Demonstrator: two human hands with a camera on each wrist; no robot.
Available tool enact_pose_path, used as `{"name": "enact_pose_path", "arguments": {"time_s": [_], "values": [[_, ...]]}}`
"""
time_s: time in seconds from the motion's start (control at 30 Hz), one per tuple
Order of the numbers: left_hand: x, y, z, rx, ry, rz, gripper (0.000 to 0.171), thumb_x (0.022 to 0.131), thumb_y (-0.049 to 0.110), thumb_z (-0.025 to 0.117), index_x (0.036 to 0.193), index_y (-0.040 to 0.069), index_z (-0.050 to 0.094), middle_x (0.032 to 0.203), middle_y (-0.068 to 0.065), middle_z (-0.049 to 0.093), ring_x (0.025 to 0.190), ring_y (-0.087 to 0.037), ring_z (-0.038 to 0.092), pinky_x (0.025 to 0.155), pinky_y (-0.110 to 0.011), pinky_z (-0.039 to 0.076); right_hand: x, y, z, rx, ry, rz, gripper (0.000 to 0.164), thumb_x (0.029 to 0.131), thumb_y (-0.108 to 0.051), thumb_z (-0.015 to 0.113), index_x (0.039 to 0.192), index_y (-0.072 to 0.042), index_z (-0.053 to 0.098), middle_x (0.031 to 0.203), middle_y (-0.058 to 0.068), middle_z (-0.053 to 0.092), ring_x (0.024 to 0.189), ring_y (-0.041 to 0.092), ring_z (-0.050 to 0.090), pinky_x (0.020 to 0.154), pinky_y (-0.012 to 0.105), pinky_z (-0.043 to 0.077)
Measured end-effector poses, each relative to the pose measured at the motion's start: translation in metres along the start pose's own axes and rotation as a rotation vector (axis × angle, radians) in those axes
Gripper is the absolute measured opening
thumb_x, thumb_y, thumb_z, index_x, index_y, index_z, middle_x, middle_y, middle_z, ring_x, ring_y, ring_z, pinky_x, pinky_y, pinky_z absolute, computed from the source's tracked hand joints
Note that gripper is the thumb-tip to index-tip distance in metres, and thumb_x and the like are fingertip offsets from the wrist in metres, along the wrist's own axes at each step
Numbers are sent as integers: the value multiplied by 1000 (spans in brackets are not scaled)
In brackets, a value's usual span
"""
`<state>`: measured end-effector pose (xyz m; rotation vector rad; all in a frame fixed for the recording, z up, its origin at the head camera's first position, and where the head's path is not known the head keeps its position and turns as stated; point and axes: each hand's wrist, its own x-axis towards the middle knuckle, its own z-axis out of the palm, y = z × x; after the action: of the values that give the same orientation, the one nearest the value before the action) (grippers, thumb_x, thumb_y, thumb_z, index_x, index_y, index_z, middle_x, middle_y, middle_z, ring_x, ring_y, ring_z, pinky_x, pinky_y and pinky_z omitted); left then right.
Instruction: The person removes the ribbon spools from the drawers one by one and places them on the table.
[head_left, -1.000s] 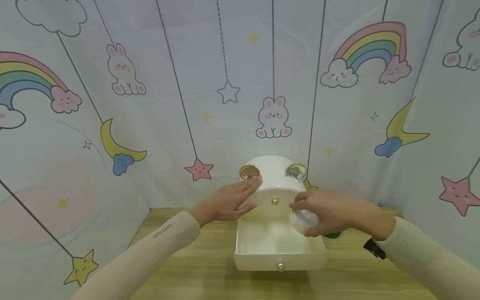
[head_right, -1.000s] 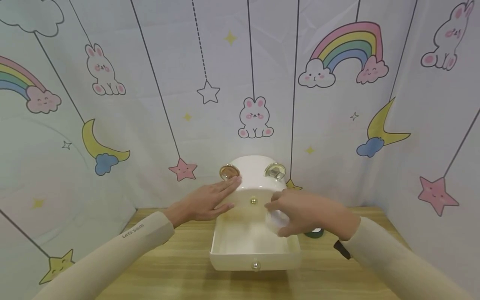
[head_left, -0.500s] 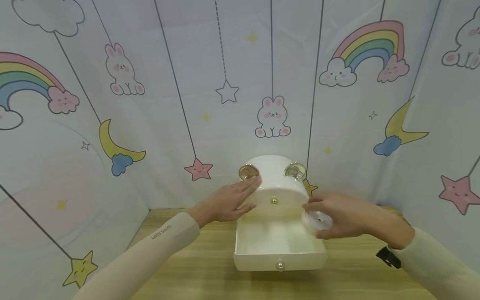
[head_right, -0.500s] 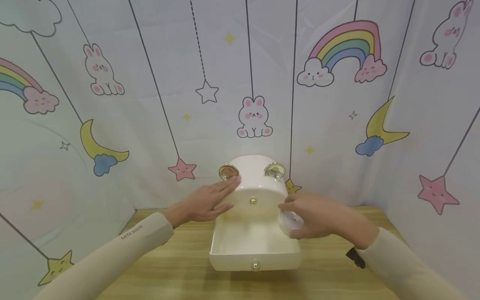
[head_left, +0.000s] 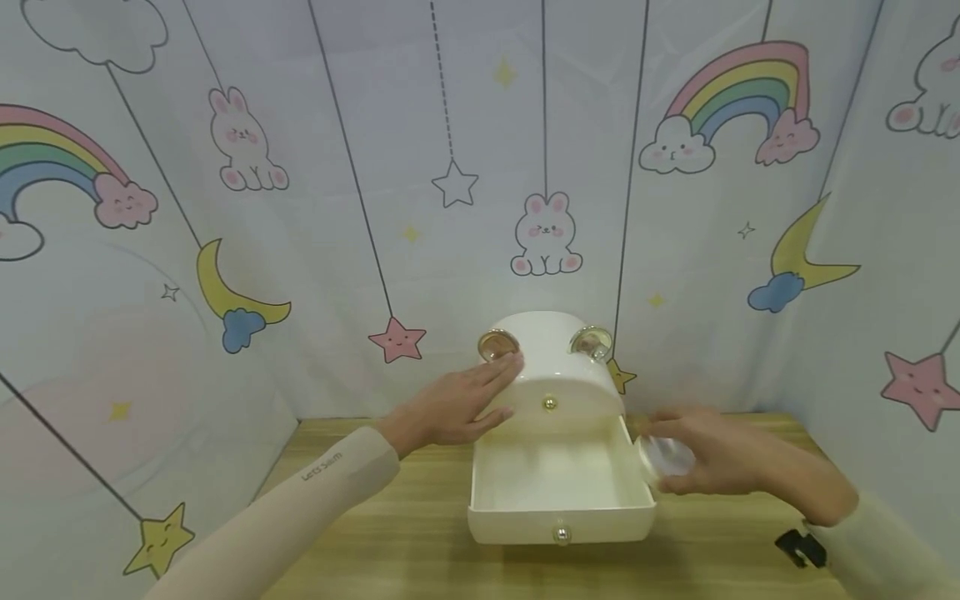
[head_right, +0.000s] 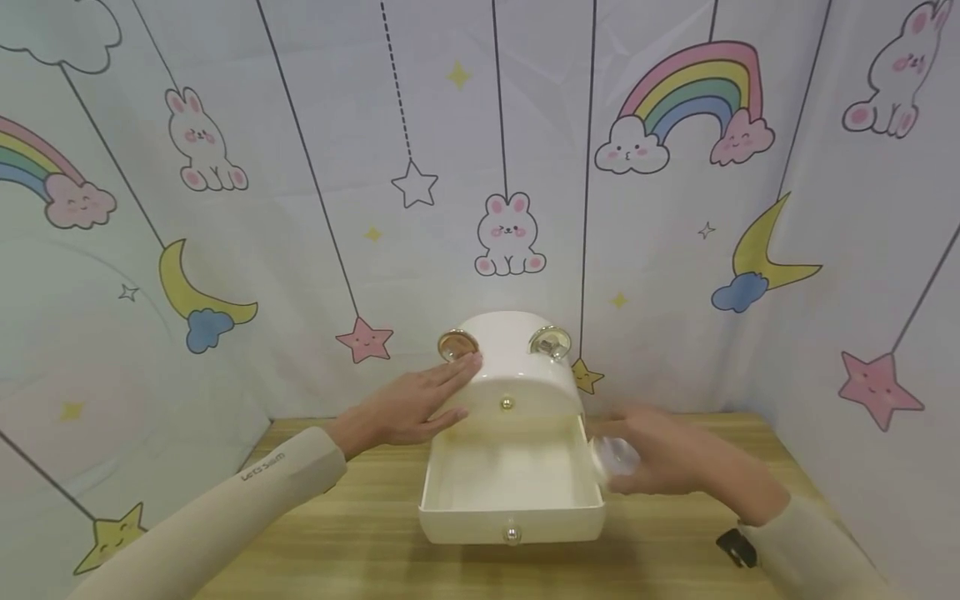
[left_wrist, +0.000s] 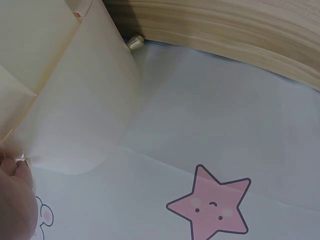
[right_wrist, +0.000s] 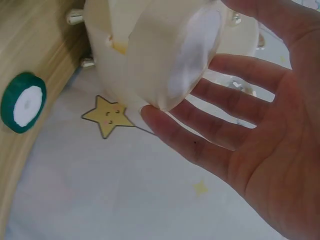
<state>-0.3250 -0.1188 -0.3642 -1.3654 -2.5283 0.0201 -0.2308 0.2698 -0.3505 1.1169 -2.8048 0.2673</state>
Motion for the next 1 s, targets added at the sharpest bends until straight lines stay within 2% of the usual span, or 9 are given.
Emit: {"name": "enact_pose_path", "arguments": {"time_s": [0.17, 0.33, 0.47, 0.67, 0.83, 1.0], "values": [[0, 0, 0, 1, 2, -2, 73, 112, 45, 41, 169, 8, 15, 177, -8, 20, 163, -24, 27, 130, -42, 34, -5, 9, 8, 62, -6, 34, 64, 83, -48, 86, 133, -10, 72, 127, 9, 73, 108, 26, 70, 83, 41, 61], [-1, 1, -1, -8, 4, -3, 74, 112, 45, 42, 169, 8, 15, 177, -8, 19, 163, -25, 27, 130, -42, 34, -7, 18, 13, 86, -9, 43, 62, 83, -46, 87, 130, -8, 72, 124, 8, 73, 100, 15, 68, 76, 30, 58], [-1, 1, -1, -9, 5, -5, 74, 112, 45, 42, 169, 8, 15, 177, -8, 20, 163, -25, 28, 129, -42, 35, -10, 25, 21, 102, -11, 64, 62, 82, -45, 87, 129, -7, 72, 122, 7, 74, 96, 11, 65, 72, 26, 54], [-1, 0, 1, 1, -2, -5, 73, 112, 45, 41, 170, 8, 14, 177, -9, 20, 163, -25, 28, 129, -42, 34, -14, 38, 41, 121, -14, 86, 57, 79, -39, 90, 122, -5, 74, 116, 7, 74, 93, 11, 64, 71, 25, 53], [0, 0, 0, -7, 1, -10, 73, 112, 44, 41, 169, 8, 14, 177, -9, 20, 163, -25, 27, 129, -43, 35, -16, 47, 61, 88, -26, 79, 59, 75, -36, 91, 119, 1, 74, 108, 6, 72, 88, 9, 61, 69, 26, 50], [0, 1, -1, -12, 3, -4, 73, 112, 44, 42, 169, 7, 15, 177, -10, 20, 163, -26, 28, 129, -43, 35, -17, 53, 79, 68, -50, 99, 60, 73, -34, 92, 118, 1, 75, 108, 10, 74, 86, 10, 62, 67, 26, 50]]}}
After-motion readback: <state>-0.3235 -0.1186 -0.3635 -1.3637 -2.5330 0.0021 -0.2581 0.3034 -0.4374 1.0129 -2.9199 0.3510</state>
